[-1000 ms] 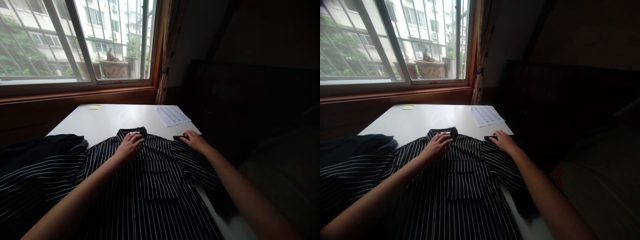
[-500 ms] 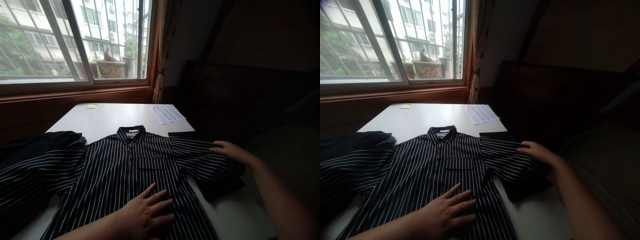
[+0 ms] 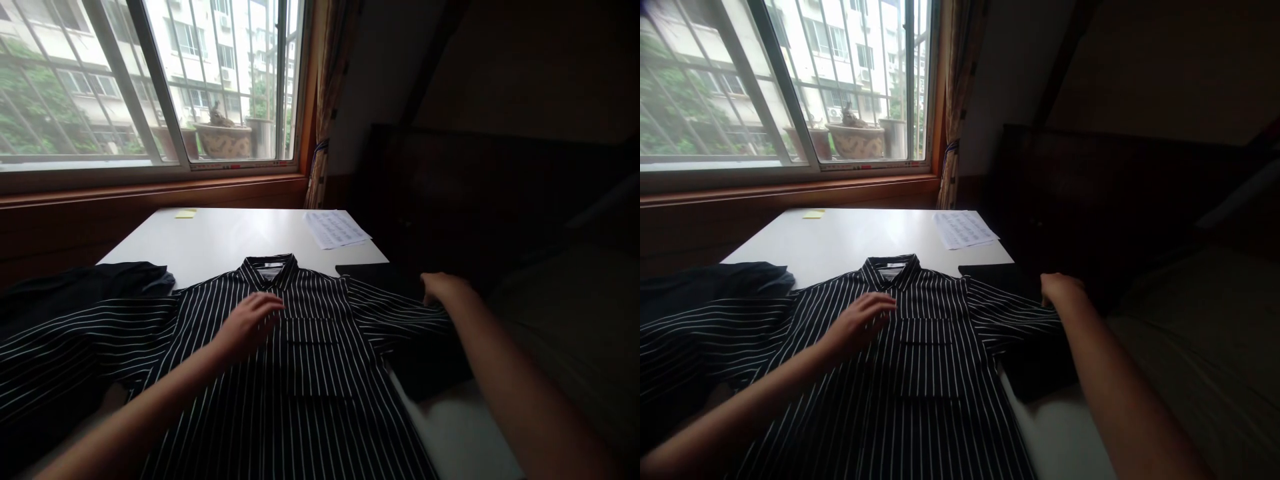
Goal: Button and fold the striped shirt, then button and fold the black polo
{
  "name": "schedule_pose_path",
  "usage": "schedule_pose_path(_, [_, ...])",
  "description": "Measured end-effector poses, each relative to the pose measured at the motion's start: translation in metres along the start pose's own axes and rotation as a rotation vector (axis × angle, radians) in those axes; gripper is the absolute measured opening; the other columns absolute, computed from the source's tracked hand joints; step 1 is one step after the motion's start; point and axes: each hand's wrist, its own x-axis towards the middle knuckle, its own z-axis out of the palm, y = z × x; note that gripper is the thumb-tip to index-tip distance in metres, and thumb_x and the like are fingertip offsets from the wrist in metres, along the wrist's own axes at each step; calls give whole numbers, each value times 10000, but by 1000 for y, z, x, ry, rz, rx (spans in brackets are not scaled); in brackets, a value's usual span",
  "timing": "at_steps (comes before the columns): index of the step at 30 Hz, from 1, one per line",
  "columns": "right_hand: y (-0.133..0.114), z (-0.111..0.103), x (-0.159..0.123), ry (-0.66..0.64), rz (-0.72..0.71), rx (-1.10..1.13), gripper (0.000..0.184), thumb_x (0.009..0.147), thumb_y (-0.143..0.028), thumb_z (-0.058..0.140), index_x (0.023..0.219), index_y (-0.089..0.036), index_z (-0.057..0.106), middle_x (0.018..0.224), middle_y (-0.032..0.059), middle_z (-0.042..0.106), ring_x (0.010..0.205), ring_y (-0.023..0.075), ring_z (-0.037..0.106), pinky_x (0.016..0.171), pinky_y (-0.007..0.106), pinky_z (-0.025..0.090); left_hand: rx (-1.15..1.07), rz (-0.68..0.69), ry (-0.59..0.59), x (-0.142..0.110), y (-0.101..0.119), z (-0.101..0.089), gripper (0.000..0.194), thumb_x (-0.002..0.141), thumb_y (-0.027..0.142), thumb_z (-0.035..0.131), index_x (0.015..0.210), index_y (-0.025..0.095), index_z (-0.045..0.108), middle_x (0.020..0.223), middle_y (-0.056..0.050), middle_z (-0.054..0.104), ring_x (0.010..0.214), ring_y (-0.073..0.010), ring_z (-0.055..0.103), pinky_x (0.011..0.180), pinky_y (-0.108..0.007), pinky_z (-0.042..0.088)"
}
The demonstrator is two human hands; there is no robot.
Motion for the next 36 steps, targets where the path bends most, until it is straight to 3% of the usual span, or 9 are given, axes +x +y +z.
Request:
schedule_pose_path(3, [-38,12,6,-75,-46,-80,256,555,-285,886,615,-198,653,775,142,708,815,351,705,744,499,523,192,-356,130,13,-82,-20,300,978,320,481,1221,237,635,1294,-64,633,1235,-249,551,1087,-417,447])
schedule_pose_path(5, [-75,28,12,-102,-164,-77,195,681,-315,830,810,-214,725,960,138,726,947,323,690,830,441,513,240,-471,159,19,-125,-30,350,951,305,489,1243,170,626,1292,-125,627,1230,-299,544,1087,-470,423])
schedule_pose_path(9, [-153,77,24,-155,-399,-13,276,888,-443,674,1069,-239,720,1134,74,694,1033,214,654,900,294,486,246,-564,94,32,-170,-31,409,885,375,589,1219,149,659,1116,-116,710,1069,-303,634,1001,-461,472])
schedule_pose_path(11, [-183,101,27,-142,-446,-3,360,917,-434,658,1215,-233,659,1206,79,660,1100,212,621,949,296,462,240,-569,51,38,-176,-24,353,869,395,620,1142,189,705,1012,-72,734,985,-269,658,956,-408,496])
schedule_pose_path(14, [-213,129,27,-119,-471,-19,295,952,-402,626,1177,-213,648,1173,90,651,1081,219,612,926,308,461,255,-571,32,42,-176,-13,217,881,376,614,977,235,748,969,-48,725,949,-243,653,887,-347,516])
schedule_pose_path(19, [-238,147,27,-64,-514,-77,217,1039,-343,455,1144,-227,605,1181,89,627,1021,219,621,819,292,460,358,-603,127,38,-168,-2,255,963,315,485,1022,190,698,1070,-110,651,1025,-276,588,915,-384,490])
schedule_pose_path(24, [-240,150,34,0,-470,-156,289,1064,-348,341,1215,-228,557,1227,116,586,1035,250,619,777,312,457,430,-602,133,34,-168,-3,277,991,302,425,1075,216,674,1080,-124,605,1056,-303,533,880,-408,483])
schedule_pose_path(30, [-223,150,43,10,-419,-212,305,1043,-430,395,1186,-244,589,1178,86,597,908,228,634,727,315,463,466,-655,121,19,-192,-18,353,986,441,439,1189,249,654,1208,-134,562,1121,-352,491,893,-479,487])
schedule_pose_path(36, [-213,137,39,78,-428,-207,294,1028,-256,386,1154,-181,641,1163,159,595,1098,305,532,889,407,441,518,-669,190,3,-200,-36,408,992,358,382,1258,174,631,1286,-173,542,1203,-384,464,971,-542,465])
